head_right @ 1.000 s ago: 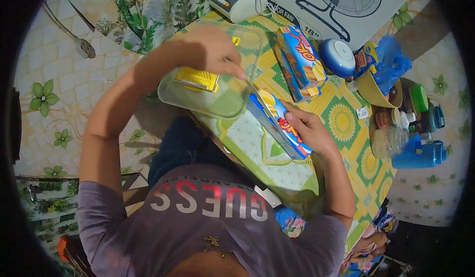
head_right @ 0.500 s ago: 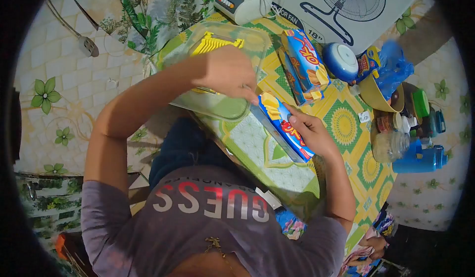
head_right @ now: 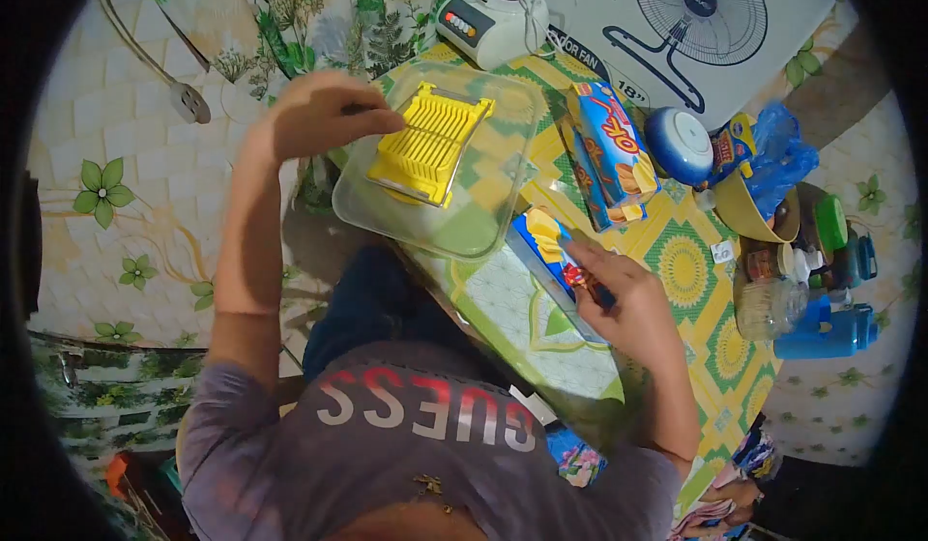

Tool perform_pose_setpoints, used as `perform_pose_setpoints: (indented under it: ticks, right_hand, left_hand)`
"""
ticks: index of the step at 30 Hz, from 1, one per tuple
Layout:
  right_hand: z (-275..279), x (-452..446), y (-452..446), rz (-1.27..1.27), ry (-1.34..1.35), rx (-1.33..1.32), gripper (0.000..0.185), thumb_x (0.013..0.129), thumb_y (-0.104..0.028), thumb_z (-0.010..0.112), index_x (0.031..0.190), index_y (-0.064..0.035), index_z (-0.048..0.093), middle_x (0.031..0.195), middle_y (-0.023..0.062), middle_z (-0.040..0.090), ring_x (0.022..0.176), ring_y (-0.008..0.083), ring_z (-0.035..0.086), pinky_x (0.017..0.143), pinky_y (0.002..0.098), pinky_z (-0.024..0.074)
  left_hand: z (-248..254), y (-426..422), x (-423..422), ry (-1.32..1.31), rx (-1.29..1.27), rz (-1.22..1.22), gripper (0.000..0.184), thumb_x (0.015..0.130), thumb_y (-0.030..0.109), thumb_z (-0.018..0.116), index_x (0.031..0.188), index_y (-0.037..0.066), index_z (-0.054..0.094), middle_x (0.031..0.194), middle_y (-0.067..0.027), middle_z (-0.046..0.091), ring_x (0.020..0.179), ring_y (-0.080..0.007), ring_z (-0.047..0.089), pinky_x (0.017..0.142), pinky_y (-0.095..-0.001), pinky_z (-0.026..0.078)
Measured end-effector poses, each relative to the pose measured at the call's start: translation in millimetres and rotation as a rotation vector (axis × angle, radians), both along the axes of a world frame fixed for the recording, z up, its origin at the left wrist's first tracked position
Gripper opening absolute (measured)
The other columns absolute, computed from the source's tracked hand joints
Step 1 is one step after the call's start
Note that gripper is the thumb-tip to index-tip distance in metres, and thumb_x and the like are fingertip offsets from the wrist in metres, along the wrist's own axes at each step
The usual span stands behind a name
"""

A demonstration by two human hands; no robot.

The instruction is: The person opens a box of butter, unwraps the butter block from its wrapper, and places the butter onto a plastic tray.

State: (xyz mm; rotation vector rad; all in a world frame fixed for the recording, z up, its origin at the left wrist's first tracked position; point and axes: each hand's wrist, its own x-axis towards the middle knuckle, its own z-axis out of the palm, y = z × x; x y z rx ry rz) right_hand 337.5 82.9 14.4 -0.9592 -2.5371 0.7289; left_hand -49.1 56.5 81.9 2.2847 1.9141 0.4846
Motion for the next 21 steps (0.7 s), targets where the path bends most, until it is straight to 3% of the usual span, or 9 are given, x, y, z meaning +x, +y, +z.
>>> perform_pose_setpoints:
  ticks: [2,4,6,9,12,15,17,19,21]
  right_hand:
    - [2.8,-4.2,-4.8,0.018,-0.067,0.096,0.051,0.075,-0.006,0.067,0.126,-0.0084,0.062,0.118,0.0168,0.066,0.098,0.0307,0.068,0.082,0.0382,0.0550]
    - [10.2,-11.3,-10.0,-0.003,-0.136,0.127,0.049,0.074,-0.006,0.066,0.123,-0.0085,0.063,0.118,0.0168,0.066,0.094,0.0306,0.068,0.080,0.0389,0.0558]
    - [11.9,-16.5,-12.6,-0.012,-0.202,0.190,0.049,0.074,-0.006,0.065,0.123,-0.0092,0.063,0.118,0.0171,0.066,0.092,0.0309,0.069,0.078,0.0394,0.0562]
    - [10.0,-22.4,-17.2,-0.024,-0.290,0.259,0.055,0.073,-0.006,0.064,0.127,-0.0112,0.058,0.119,0.0190,0.065,0.092,0.0317,0.069,0.079,0.0403,0.0564]
    - [9.1,-30.5,-21.7,-0.041,-0.350,0.273,0.063,0.072,-0.006,0.064,0.133,-0.0133,0.052,0.119,0.0227,0.064,0.094,0.0334,0.069,0.079,0.0411,0.0569]
    - [-1.7,-28.5,-23.5,-0.021,-0.345,0.407,0.067,0.071,-0.004,0.064,0.136,-0.0135,0.049,0.119,0.0249,0.063,0.094,0.0354,0.068,0.078,0.0411,0.0572]
    - [-4.3,-27.9,-25.7,-0.023,-0.316,0.444,0.066,0.070,-0.001,0.063,0.135,-0.0122,0.050,0.119,0.0244,0.063,0.092,0.0361,0.068,0.076,0.0411,0.0569]
    - [-8.9,-25.8,-25.4,0.007,-0.349,0.504,0.070,0.072,-0.005,0.066,0.139,-0.0109,0.045,0.119,0.0271,0.062,0.095,0.0379,0.068,0.077,0.0405,0.0578]
    - [-11.3,-24.1,-24.5,0.024,-0.373,0.539,0.073,0.073,-0.007,0.067,0.141,-0.0095,0.042,0.119,0.0289,0.062,0.096,0.0388,0.068,0.077,0.0402,0.0583]
  left_hand:
    - [-37.1,-14.1,-2.7,-0.180,-0.009,0.188,0.030,0.092,0.037,0.063,0.096,0.009,0.074,0.079,-0.0146,0.067,0.072,-0.0291,0.064,0.066,-0.0359,0.050]
    - [-83.0,-29.3,4.3,-0.493,0.020,0.068,0.031,0.095,0.030,0.061,0.116,0.008,0.067,0.099,-0.0168,0.069,0.084,-0.0286,0.066,0.076,-0.0372,0.051]
    - [-104.8,-49.2,29.7,-0.546,0.014,0.058,0.038,0.097,0.021,0.057,0.131,0.005,0.056,0.117,-0.0188,0.064,0.099,-0.0295,0.064,0.087,-0.0382,0.049]
    - [-150.5,-62.9,63.7,-0.523,0.243,-0.079,0.047,0.098,0.015,0.051,0.143,0.004,0.042,0.120,-0.0225,0.060,0.107,-0.0342,0.060,0.094,-0.0377,0.045]
    - [-141.8,-71.6,98.5,-0.729,0.035,-0.087,0.053,0.099,0.011,0.046,0.149,0.003,0.032,0.123,-0.0267,0.055,0.113,-0.0384,0.055,0.100,-0.0388,0.040]
    - [-126.1,-75.1,119.0,-0.792,-0.182,-0.098,0.055,0.099,0.010,0.044,0.151,0.002,0.026,0.122,-0.0292,0.054,0.114,-0.0429,0.053,0.100,-0.0400,0.040]
    - [-153.4,-68.4,133.1,-0.780,-0.014,-0.157,0.058,0.098,0.009,0.045,0.152,0.005,0.025,0.104,-0.0266,0.053,0.096,-0.0416,0.055,0.088,-0.0430,0.043]
    - [-167.1,-62.6,146.5,-0.772,0.091,-0.178,0.060,0.097,0.009,0.046,0.153,0.007,0.023,0.098,-0.0254,0.053,0.088,-0.0413,0.057,0.081,-0.0447,0.046]
    - [-172.3,-59.6,157.0,-0.777,0.125,-0.153,0.062,0.097,0.010,0.047,0.154,0.008,0.021,0.102,-0.0256,0.052,0.088,-0.0418,0.057,0.080,-0.0451,0.047]
